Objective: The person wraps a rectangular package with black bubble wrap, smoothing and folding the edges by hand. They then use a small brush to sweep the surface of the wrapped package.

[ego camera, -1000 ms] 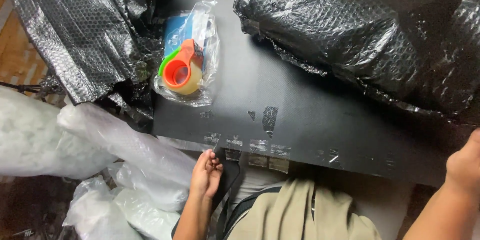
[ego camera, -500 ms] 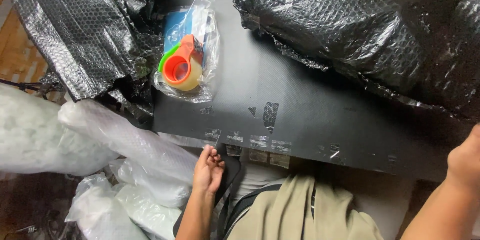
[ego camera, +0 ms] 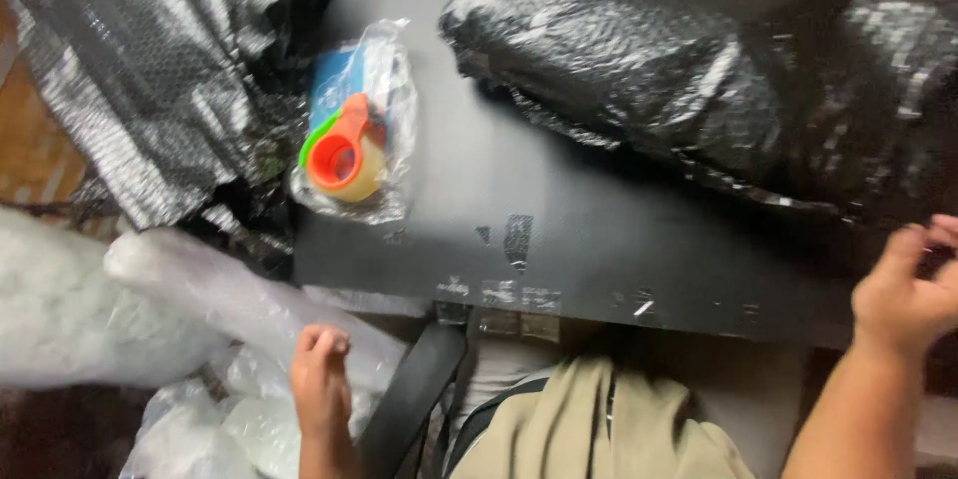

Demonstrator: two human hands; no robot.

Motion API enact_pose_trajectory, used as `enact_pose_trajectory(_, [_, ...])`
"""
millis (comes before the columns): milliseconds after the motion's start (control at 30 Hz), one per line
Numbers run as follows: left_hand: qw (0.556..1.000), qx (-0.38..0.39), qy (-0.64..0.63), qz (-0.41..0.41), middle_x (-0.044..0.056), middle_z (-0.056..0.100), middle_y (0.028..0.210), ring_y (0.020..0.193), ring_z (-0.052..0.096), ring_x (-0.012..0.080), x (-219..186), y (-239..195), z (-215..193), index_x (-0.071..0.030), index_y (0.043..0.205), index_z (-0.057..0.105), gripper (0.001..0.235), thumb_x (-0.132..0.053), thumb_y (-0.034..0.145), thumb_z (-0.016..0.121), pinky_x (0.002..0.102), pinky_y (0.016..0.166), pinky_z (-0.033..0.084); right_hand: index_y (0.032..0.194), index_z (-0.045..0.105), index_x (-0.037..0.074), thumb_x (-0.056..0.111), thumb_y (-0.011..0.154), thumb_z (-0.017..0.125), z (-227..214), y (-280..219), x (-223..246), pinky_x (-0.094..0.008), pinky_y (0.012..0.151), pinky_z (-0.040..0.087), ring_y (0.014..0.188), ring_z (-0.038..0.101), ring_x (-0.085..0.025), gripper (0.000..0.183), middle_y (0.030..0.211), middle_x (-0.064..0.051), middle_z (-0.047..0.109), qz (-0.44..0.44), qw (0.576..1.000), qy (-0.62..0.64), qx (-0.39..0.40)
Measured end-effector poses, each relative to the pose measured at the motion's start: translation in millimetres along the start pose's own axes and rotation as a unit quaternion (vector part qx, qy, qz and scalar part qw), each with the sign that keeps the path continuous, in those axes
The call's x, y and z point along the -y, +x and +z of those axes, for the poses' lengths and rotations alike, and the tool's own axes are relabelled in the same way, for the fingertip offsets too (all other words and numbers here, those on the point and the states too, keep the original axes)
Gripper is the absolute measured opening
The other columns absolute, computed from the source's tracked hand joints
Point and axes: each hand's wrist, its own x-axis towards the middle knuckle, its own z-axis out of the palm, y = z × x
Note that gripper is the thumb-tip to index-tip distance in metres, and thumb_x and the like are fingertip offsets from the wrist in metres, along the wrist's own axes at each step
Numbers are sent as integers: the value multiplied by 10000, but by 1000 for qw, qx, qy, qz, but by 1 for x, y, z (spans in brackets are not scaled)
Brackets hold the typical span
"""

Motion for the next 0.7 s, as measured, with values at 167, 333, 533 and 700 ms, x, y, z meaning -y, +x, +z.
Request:
enact_pose_trajectory(167, [855,296,290,311,-4,583,758,730,514,181,-71,-21,109,-117,790,553,171,-139,870,703,315,741,413,1280,514,-142,-64,1129,615,-5,37,56,-456,990,440,1039,545,-375,198,1180,-282,544,40,997,61,-31])
enact_pose_trajectory(333, [592,448,317,591,-22,558,793,769,535,221,-95,-49,258,-167,865,592,305,-386,918,798,354,712,392,1228,570,-48,-4,1047,662,-12,50,66,-397,1014,466,1003,612,-290,208,1074,-181,599,86,995,43,-30])
enact_pose_trajectory(533, [491,470,160,715,15,541,731,731,557,262,-66,-102,411,-162,799,591,203,-265,894,739,401,678,437,1118,665,74,41,914,789,-12,56,63,-404,861,535,846,689,-293,241,854,-77,681,90,995,9,-46])
enact_pose_trajectory(700, [463,445,105,760,7,566,738,754,545,237,-29,-123,492,-159,823,628,131,-227,934,644,364,701,390,1076,686,75,72,896,790,-10,60,69,-385,815,561,815,715,-260,208,823,-63,710,100,993,9,-57])
